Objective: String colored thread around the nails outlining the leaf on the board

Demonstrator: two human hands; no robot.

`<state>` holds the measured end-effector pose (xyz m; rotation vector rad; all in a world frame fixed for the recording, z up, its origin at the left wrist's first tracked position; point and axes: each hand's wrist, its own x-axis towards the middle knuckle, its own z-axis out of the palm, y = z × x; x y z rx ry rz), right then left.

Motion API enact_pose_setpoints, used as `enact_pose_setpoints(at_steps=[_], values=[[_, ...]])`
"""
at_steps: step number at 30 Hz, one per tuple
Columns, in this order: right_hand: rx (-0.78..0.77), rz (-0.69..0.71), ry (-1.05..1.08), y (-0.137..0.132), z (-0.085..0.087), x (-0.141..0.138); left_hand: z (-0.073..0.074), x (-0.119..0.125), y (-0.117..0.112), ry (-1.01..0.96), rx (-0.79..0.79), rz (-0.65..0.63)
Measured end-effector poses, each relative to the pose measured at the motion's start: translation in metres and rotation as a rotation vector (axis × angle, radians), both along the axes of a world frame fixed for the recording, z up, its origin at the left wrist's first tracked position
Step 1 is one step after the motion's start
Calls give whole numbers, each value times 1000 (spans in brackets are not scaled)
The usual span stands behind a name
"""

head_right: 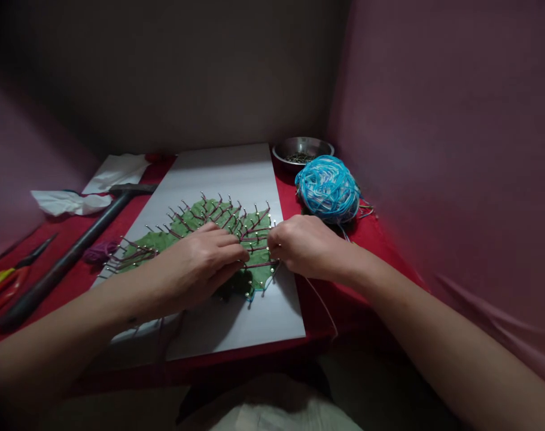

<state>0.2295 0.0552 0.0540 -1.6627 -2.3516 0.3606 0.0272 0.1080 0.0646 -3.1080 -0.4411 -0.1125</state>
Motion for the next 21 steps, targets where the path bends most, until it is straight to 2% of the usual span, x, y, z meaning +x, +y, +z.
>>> enact_pose_setpoints(at_steps=[5, 9, 15, 21], values=[[-136, -55, 354, 5, -8, 19, 1, 4, 2, 14, 1, 14], [-165, -158, 397, 12, -16, 19, -3, 9, 3, 15, 25, -12], [-86, -273, 394, 12, -28, 11, -8, 13, 0, 37, 114, -25], [-235, -375, 733, 13, -41, 9, -10, 16, -3, 118, 142, -38]])
